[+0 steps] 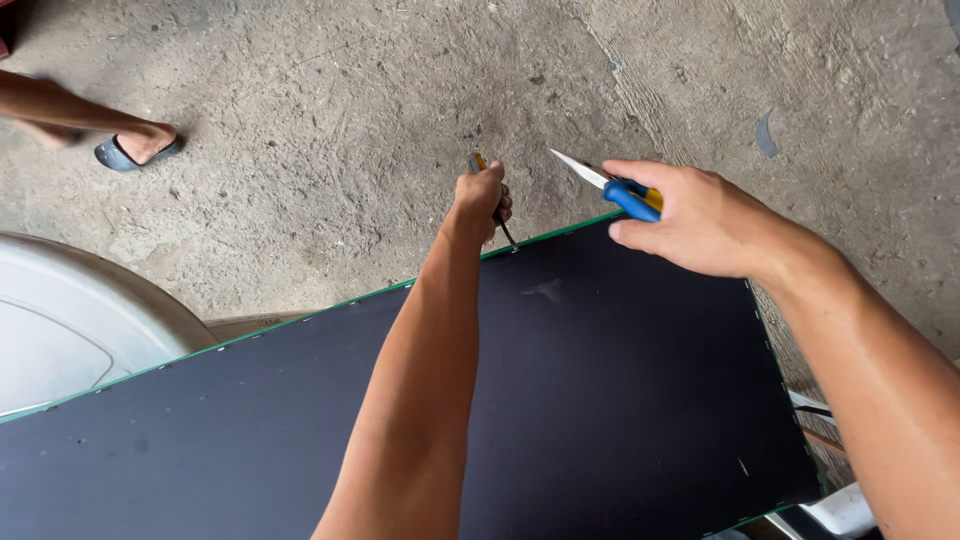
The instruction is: The person uses a hammer and pliers to drive staples along the edge of a black sheet attached to a board. They repeatedly position a staple, strike it with the hammer, and adjust the staple with pliers to secure the material.
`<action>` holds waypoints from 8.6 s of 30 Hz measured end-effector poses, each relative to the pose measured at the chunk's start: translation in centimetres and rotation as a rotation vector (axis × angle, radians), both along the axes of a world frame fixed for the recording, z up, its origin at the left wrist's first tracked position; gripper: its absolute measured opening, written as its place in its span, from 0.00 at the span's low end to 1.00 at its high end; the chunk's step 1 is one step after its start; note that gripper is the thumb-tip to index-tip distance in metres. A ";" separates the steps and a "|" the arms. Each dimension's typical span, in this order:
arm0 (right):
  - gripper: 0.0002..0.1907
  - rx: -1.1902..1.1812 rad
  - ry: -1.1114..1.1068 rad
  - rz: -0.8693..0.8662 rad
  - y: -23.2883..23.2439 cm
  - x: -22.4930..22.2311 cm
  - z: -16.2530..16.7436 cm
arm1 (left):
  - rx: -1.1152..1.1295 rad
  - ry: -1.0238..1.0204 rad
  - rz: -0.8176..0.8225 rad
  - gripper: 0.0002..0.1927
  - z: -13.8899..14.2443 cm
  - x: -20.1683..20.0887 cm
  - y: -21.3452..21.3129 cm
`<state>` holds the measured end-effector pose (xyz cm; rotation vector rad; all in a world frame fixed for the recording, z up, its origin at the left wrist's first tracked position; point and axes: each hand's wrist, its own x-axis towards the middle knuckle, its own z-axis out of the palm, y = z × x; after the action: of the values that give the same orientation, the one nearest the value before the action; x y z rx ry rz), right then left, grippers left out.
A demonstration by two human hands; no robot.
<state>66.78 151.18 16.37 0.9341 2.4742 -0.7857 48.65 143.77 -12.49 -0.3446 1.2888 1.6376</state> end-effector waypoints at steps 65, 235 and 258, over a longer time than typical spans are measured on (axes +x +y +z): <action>0.26 -0.087 0.248 0.669 8.2 -12.0 1.9 | -0.064 0.912 0.205 0.16 11.3 6.2 4.3; 0.43 -0.512 0.336 -0.073 11.3 4.0 -13.1 | 0.238 0.638 0.553 0.13 9.9 8.8 7.0; 0.20 0.027 0.209 0.369 13.6 -10.5 0.2 | -0.161 0.983 0.042 0.16 9.7 10.3 5.6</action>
<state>56.26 164.83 16.54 0.3963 2.7286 -0.7537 58.99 149.35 -2.80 0.4143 2.1397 1.7987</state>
